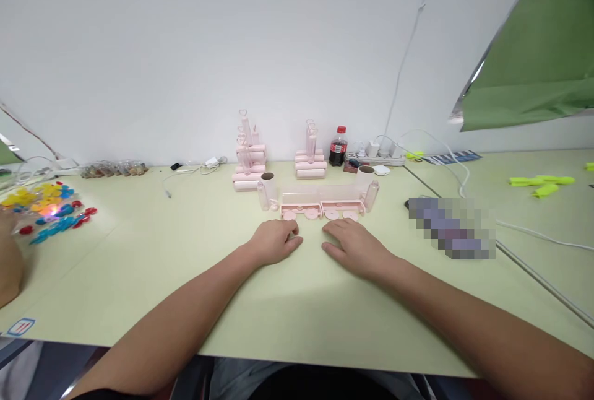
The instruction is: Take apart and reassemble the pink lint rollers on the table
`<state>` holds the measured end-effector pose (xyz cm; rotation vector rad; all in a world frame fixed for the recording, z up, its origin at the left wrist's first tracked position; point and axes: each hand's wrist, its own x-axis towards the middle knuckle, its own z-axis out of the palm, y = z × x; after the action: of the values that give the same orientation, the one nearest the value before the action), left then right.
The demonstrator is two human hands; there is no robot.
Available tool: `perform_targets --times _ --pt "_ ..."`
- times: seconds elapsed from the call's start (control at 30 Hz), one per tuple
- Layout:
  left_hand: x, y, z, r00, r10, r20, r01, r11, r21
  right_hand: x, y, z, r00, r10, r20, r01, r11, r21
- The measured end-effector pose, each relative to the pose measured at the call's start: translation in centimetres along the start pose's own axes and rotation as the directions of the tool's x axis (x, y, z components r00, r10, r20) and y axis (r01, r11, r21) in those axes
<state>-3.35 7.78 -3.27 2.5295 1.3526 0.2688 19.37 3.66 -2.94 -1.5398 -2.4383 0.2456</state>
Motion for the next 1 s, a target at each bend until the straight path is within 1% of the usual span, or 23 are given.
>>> perform_targets --times 0.07,0.13,0.23,0.4,0.63,0.73,0.83,0.9,0.97,1.0 --pt "0.0 -0.1 0.0 1.000 0.005 0.001 -0.005 1.000 -0.010 -0.1 0.2 -0.4 0.999 0.043 0.014 -0.042 0.999 -0.025" --pt "0.0 -0.2 -0.1 1.000 0.009 -0.002 -0.009 1.000 -0.022 -0.2 0.5 -0.6 0.998 0.058 0.029 -0.057 0.998 -0.023" --pt "0.0 -0.2 -0.1 1.000 0.008 -0.009 -0.008 0.999 -0.032 -0.2 0.9 -0.7 0.998 0.043 0.035 -0.043 0.999 0.009" --pt "0.1 -0.1 -0.1 1.000 -0.004 0.009 0.005 1.000 -0.022 0.3 1.5 -0.6 1.000 0.003 0.000 -0.003 0.999 0.035" --pt "0.2 -0.3 0.0 1.000 0.012 -0.002 -0.012 1.000 -0.013 0.1 1.3 -0.6 1.000 0.011 0.000 -0.011 0.999 0.044" --pt "0.2 -0.3 0.2 1.000 0.024 -0.013 -0.025 1.000 -0.007 0.1 1.2 -0.8 0.998 -0.016 -0.061 0.019 0.998 0.052" --pt "0.2 -0.3 0.3 0.999 0.035 -0.014 -0.035 0.999 0.003 1.4 1.4 -1.7 0.982 -0.018 -0.186 0.033 0.996 0.079" --pt "0.3 -0.2 0.3 0.999 0.040 -0.014 -0.040 0.999 0.006 3.4 1.6 -2.9 0.967 0.012 -0.253 0.005 0.998 0.068" --pt "0.3 -0.1 0.3 0.999 0.040 -0.012 -0.040 0.999 0.007 6.0 1.9 -4.2 0.966 0.029 -0.258 -0.030 1.000 -0.001" --pt "0.3 -0.1 0.2 0.999 0.037 -0.011 -0.037 0.999 0.009 7.5 2.1 -4.8 0.971 0.048 -0.236 -0.058 0.998 -0.037"
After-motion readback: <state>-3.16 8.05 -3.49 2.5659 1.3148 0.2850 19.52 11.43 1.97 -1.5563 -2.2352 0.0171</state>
